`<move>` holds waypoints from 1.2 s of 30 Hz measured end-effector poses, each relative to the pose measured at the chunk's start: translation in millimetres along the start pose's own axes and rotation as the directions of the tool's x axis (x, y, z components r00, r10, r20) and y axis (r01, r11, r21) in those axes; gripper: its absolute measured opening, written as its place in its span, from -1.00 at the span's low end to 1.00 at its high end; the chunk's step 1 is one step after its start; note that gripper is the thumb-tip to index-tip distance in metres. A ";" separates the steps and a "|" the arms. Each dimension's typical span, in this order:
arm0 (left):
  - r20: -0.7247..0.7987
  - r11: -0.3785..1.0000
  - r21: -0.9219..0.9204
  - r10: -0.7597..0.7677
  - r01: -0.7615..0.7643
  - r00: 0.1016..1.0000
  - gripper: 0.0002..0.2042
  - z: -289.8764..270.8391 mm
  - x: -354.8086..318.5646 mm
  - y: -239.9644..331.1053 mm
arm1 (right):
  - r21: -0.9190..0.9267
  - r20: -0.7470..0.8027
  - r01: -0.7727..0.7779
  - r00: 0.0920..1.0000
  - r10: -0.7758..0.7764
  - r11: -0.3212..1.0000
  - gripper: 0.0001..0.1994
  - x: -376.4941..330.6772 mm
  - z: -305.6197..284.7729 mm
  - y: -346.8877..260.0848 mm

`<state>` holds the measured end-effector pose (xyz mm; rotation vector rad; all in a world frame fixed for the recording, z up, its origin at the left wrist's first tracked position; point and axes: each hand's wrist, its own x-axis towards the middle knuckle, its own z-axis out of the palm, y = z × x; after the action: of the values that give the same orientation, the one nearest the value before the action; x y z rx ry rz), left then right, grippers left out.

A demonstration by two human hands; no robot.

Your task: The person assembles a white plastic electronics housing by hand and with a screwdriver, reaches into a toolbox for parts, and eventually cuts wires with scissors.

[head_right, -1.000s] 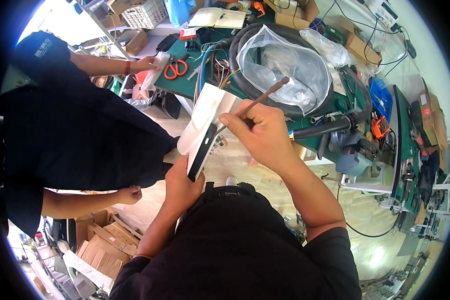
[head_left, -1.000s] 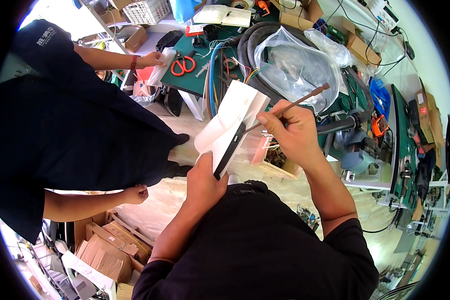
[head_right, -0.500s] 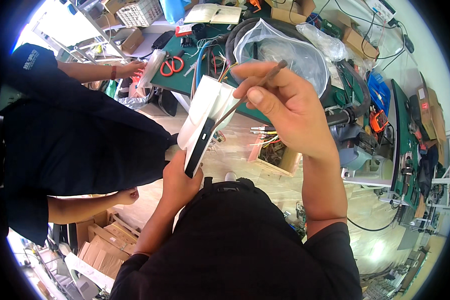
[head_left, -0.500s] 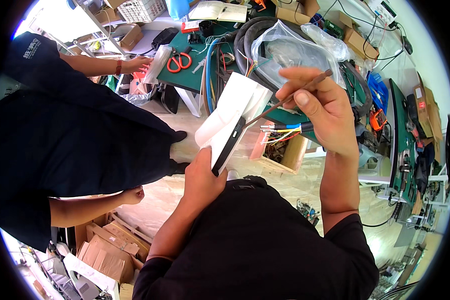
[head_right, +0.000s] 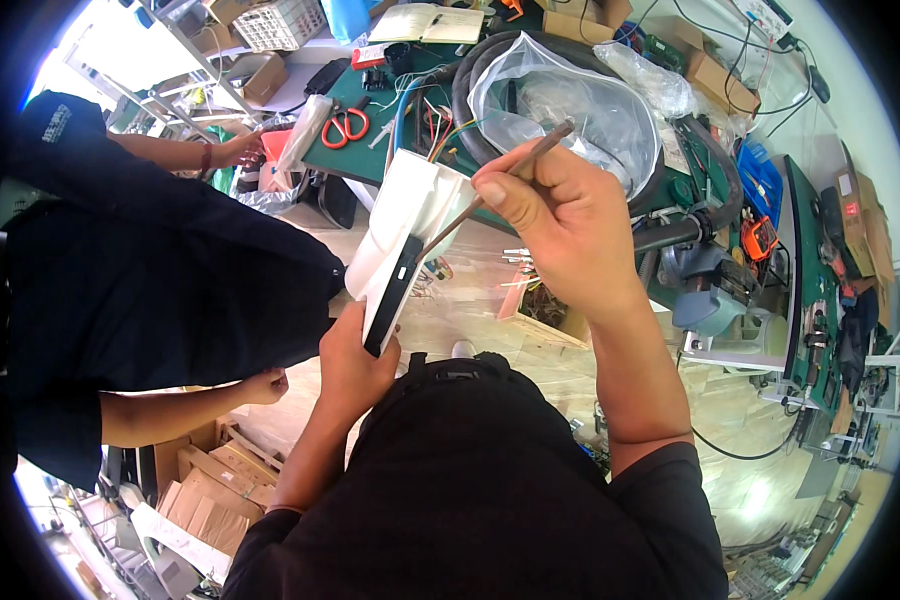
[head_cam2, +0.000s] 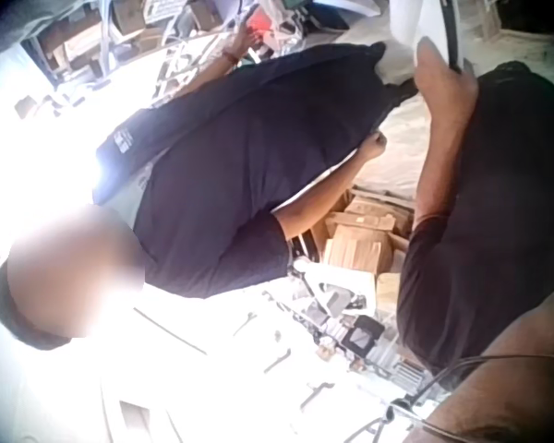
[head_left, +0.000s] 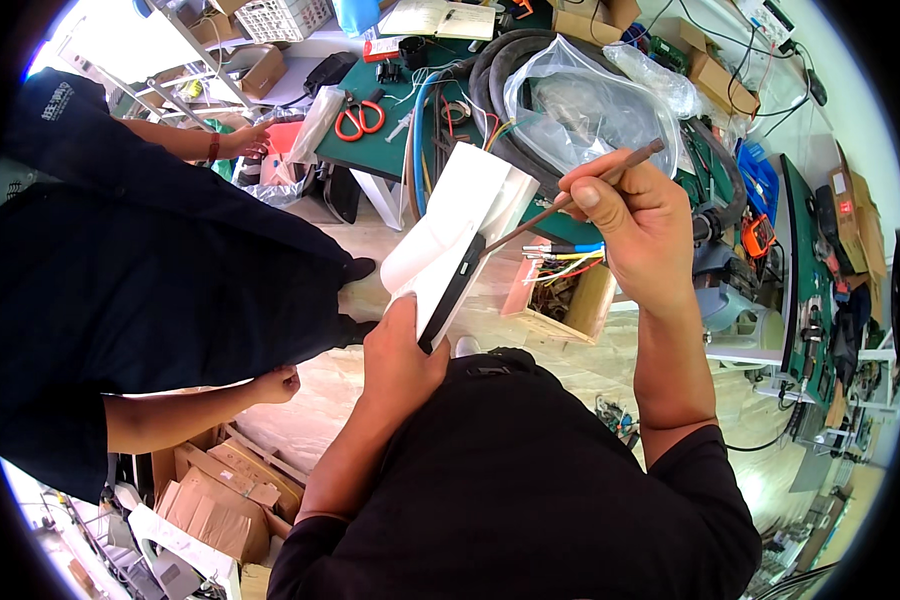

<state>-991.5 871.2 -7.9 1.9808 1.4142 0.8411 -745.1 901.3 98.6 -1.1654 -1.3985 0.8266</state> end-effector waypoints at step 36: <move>0.197 0.982 0.121 0.117 -0.142 0.973 -0.59 -22.8 -18.6 -41.6 | -0.303 0.950 0.935 0.281 -0.134 -0.184 -0.82 -0.6 -54.8 -78.3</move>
<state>-1038.5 867.3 -27.3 2.2115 1.2724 0.6059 -707.3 872.4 181.5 -0.5601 -3.0308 -0.8284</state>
